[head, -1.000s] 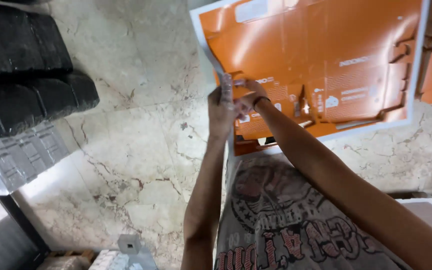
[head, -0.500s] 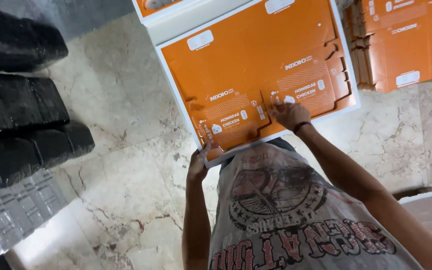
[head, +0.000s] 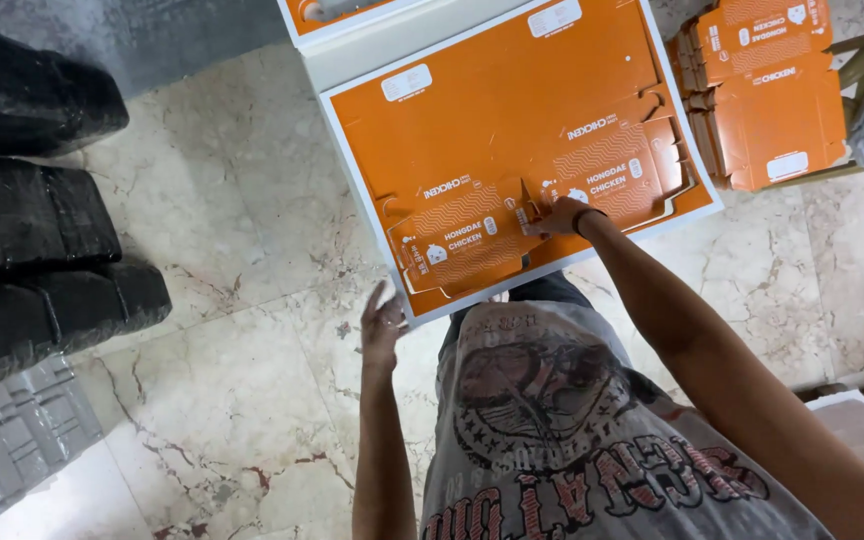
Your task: The person assembles orange cardboard boxes by hand, folding flaps and inserting tabs into slots to form the box shape. They repeatedly pick up flat pieces, fold them into shape, and place the assembled boxes into a white styrofoam container.
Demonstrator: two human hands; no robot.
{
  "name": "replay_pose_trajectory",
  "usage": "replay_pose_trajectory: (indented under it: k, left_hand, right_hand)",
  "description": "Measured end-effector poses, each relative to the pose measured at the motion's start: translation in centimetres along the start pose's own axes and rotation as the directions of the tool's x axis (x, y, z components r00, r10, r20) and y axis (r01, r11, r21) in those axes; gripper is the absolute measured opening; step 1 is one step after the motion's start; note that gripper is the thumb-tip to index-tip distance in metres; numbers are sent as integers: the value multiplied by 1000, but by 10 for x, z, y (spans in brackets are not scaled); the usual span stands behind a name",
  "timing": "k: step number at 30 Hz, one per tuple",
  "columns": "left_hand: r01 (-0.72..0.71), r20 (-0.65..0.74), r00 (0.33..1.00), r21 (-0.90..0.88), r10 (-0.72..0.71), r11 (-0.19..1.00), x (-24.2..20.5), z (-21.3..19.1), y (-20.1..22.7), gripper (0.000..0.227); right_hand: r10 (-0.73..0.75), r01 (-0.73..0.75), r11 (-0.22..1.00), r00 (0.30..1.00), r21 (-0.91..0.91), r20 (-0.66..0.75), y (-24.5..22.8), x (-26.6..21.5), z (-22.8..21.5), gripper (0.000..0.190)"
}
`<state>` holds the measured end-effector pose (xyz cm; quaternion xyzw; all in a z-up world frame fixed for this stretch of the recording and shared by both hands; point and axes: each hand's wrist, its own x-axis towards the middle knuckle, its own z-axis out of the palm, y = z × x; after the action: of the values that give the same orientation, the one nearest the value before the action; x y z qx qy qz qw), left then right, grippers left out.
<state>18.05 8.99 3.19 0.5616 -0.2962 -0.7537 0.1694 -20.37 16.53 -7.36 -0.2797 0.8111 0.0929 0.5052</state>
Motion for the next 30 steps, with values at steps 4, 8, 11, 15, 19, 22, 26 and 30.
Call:
replay_pose_trajectory:
  k: [4, 8, 11, 15, 19, 22, 26, 30]
  left_hand:
    - [-362, -246, 787, 559, 566, 746, 2, 16, 21, 66]
    - [-622, 151, 627, 688, 764, 375, 61, 76, 18, 53]
    - [-476, 289, 761, 857, 580, 198, 136, 131, 10, 64]
    - [-186, 169, 908, 982, 384, 7, 187, 200, 39, 84]
    - [1, -12, 981, 999, 191, 54, 222, 227, 40, 117]
    - [55, -60, 991, 997, 116, 45, 226, 236, 42, 125]
    - [54, -63, 993, 995, 103, 83, 227, 237, 43, 128]
    - [82, -86, 995, 992, 51, 92, 233, 240, 46, 124]
  right_hand:
    - [13, -17, 998, 998, -57, -69, 6, 14, 10, 79]
    - [39, -33, 995, 997, 97, -66, -9, -22, -2, 65]
    - [-7, 26, 985, 994, 170, -110, -2, -24, -1, 58]
    - [-35, 50, 987, 994, 154, -100, -14, -43, -25, 52]
    - [-84, 99, 979, 992, 176, -94, -11, -45, -30, 56]
    - [-109, 124, 963, 991, 239, -72, -3, -30, -30, 54]
    - [-182, 179, 918, 983, 354, -23, 13, 0, -30, 53]
    - [-239, 200, 887, 970, 417, 42, 7, -4, -45, 58]
